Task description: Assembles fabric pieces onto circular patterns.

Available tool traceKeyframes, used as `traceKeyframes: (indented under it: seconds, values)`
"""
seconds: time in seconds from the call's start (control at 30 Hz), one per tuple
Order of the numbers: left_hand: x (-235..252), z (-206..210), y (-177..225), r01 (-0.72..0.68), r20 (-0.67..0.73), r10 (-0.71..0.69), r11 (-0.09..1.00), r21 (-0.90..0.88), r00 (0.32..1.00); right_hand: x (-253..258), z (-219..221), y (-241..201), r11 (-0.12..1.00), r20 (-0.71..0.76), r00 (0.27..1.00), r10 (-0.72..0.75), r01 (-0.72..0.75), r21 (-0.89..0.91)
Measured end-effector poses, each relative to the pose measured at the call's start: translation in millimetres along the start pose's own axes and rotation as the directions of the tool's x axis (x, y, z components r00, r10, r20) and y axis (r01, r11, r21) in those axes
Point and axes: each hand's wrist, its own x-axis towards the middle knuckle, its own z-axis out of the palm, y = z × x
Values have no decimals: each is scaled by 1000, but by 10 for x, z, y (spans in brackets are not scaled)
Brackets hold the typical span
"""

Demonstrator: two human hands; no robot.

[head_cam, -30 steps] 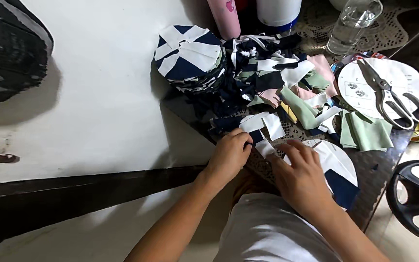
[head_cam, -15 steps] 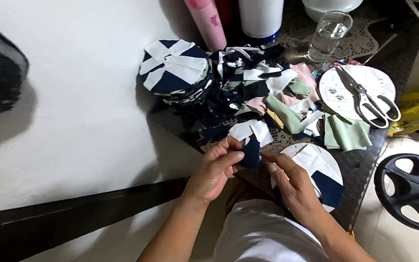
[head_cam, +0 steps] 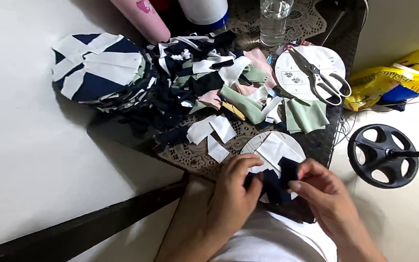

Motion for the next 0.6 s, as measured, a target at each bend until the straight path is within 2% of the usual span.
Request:
traceKeyframes:
  seconds: [0.07,0.13,0.2,0.27,0.33,0.43,0.53,0.57,0.6]
  values:
    - [2,151,32,-140,107,110,930,340,988,-59,-162,-130,981,-36,990,-134,127,-150]
    - [3,313,30,-219,223,127,861,459,966,-120,-315,-269,937,-48,974,-222,200,-286]
    - [37,424,5,-277,323,124,828,488,938,-187,-428,-379,889,-55,963,-263,220,-400]
    - [101,457,-57,-365,437,144,799,478,888,-257,-492,-433,841,-63,958,-280,213,-498]
    - [181,428,-182,-492,535,233,766,413,812,-306,-527,-438,795,-52,955,-293,213,-568]
    - [351,305,-344,-642,676,353,730,233,647,-349,-543,-383,764,-43,955,-293,207,-611]
    - [513,197,-436,-714,767,411,695,85,492,-356,-462,-344,760,-65,965,-255,159,-630]
    - [544,171,-450,-717,774,426,695,52,468,-352,-429,-330,771,-69,968,-241,148,-620]
    - [554,151,-452,-707,756,448,707,27,477,-347,-402,-316,791,-67,973,-221,139,-596]
